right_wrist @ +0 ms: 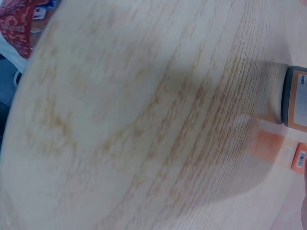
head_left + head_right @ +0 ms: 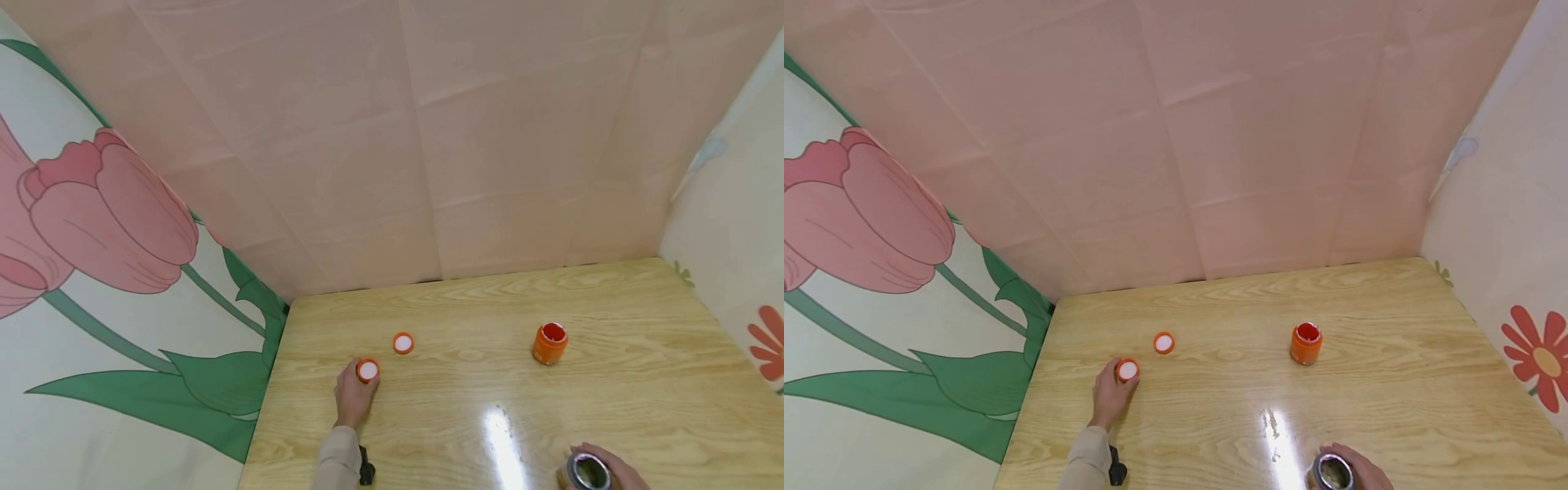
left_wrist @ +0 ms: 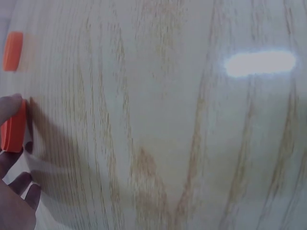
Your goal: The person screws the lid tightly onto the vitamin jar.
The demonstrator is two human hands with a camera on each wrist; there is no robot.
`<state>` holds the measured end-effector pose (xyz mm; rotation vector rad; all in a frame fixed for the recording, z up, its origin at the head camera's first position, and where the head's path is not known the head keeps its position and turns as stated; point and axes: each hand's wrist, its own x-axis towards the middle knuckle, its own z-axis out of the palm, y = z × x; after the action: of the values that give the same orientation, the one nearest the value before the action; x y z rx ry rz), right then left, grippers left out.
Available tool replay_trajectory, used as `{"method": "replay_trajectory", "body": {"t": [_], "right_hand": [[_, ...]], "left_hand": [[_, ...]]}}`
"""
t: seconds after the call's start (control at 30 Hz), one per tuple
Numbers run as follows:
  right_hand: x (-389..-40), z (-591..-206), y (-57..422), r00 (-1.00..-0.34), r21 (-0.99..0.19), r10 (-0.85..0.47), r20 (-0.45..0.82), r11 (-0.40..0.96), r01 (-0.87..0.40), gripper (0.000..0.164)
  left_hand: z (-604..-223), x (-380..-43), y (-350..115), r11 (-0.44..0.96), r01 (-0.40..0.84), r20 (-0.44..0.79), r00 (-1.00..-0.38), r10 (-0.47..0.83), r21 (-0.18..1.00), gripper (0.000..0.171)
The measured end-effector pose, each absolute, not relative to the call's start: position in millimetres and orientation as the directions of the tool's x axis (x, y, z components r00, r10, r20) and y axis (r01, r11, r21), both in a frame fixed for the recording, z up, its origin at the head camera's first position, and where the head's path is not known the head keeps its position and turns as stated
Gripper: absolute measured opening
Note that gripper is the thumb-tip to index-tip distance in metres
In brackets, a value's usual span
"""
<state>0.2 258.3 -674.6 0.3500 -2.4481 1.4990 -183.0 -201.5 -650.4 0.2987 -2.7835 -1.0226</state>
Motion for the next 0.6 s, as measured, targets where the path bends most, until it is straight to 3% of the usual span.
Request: {"method": "replay_trajectory", "body": {"t": [0.3, 0.47, 0.6], "right_hand": [[1.4, -665.0, 250.4, -0.944, -0.813, -0.031, 0.329, 0.499, -0.300, 0.072], [5.6, -651.5, 239.3, -0.982, -0.787, 0.083, 0.170, 0.611, -0.085, 0.067], [6.9, -646.8, 231.3, -0.970, -0.774, 0.126, 0.207, 0.627, -0.084, 0.068]], "left_hand": [[-654.5, -179.2, -200.9, 0.771, -0.102, 0.107, -0.970, -0.216, 0.628, 0.059], [-655.0, -175.0, -198.4, 0.778, -0.080, 0.132, -0.970, -0.205, 0.624, 0.057], [-654.7, -171.8, -195.7, 0.781, -0.075, 0.140, -0.969, -0.204, 0.621, 0.055]]}}
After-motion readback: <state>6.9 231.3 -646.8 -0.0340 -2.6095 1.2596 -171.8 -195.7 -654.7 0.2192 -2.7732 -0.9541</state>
